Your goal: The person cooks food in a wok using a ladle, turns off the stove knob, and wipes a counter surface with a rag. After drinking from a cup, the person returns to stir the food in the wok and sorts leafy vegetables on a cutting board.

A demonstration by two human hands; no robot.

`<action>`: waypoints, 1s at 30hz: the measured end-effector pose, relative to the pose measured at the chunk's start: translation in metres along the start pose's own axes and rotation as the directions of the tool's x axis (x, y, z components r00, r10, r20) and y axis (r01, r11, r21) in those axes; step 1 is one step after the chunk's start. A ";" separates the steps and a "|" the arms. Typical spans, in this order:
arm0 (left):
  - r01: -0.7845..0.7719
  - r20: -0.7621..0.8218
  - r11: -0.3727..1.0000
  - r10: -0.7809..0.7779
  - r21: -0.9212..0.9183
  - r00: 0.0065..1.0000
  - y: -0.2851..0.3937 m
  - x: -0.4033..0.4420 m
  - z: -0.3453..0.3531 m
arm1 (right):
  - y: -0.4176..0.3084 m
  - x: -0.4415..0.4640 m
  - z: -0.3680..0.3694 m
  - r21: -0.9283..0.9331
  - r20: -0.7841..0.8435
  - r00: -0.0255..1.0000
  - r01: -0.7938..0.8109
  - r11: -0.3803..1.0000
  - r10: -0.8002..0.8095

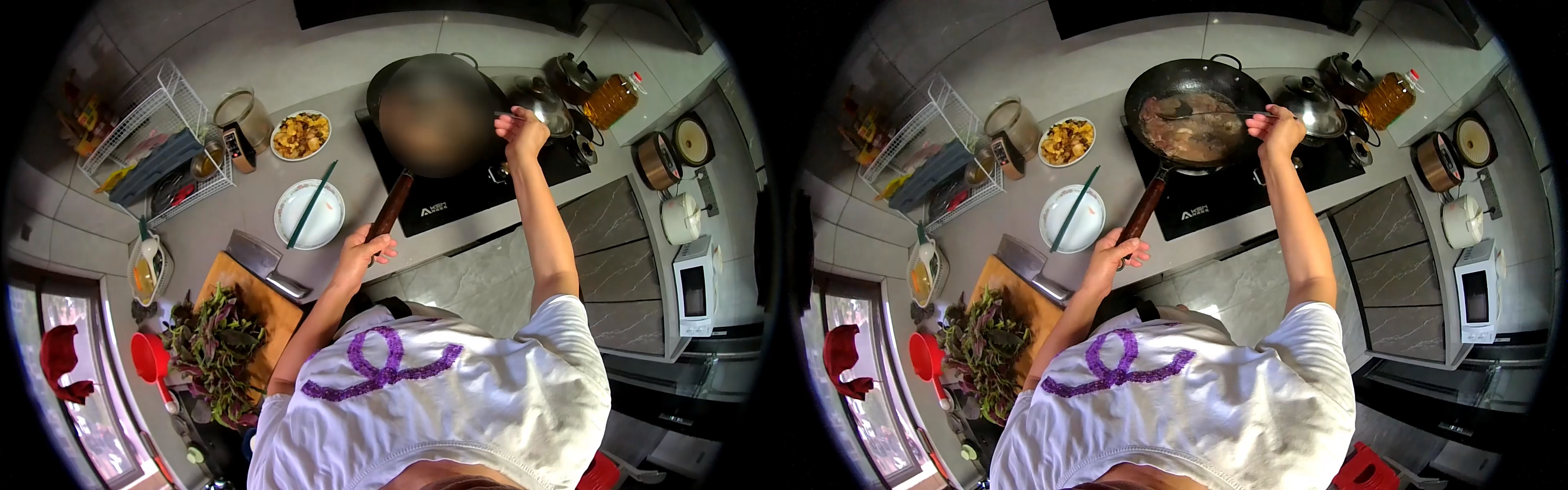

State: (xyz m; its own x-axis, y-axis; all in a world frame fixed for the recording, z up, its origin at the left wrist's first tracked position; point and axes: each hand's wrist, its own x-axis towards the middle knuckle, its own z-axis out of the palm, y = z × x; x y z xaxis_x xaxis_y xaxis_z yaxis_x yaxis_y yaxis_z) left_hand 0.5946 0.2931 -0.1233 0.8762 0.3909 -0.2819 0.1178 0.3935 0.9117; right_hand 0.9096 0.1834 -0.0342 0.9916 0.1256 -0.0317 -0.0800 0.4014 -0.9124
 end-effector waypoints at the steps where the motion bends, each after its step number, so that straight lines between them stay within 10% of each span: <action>1: -0.003 -0.001 1.000 0.003 0.001 1.000 0.000 0.000 0.000 | 0.000 0.001 -0.003 0.006 -0.003 1.000 -0.024 1.000 0.024; 12: 0.007 -0.012 1.000 -0.007 0.008 1.000 0.003 -0.001 0.001 | -0.008 0.000 -0.011 -0.023 -0.007 0.999 0.046 0.999 -0.046; 20: 0.026 0.025 0.999 -0.027 0.030 0.999 -0.001 0.000 -0.003 | -0.033 -0.039 -0.004 -0.259 0.301 0.916 0.346 0.902 -0.265; 30: 0.030 0.027 0.999 -0.031 0.042 0.999 0.002 -0.001 -0.002 | -0.026 -0.057 -0.014 -0.347 0.655 0.738 0.482 0.805 -0.160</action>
State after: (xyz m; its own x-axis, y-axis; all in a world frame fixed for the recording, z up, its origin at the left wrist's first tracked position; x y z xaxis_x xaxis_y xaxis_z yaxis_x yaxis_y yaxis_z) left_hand 0.5931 0.2950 -0.1216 0.8845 0.3556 -0.3020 0.1636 0.3697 0.9146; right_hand 0.8569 0.1530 -0.0149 0.6781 0.6231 0.3899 0.4489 0.0690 -0.8909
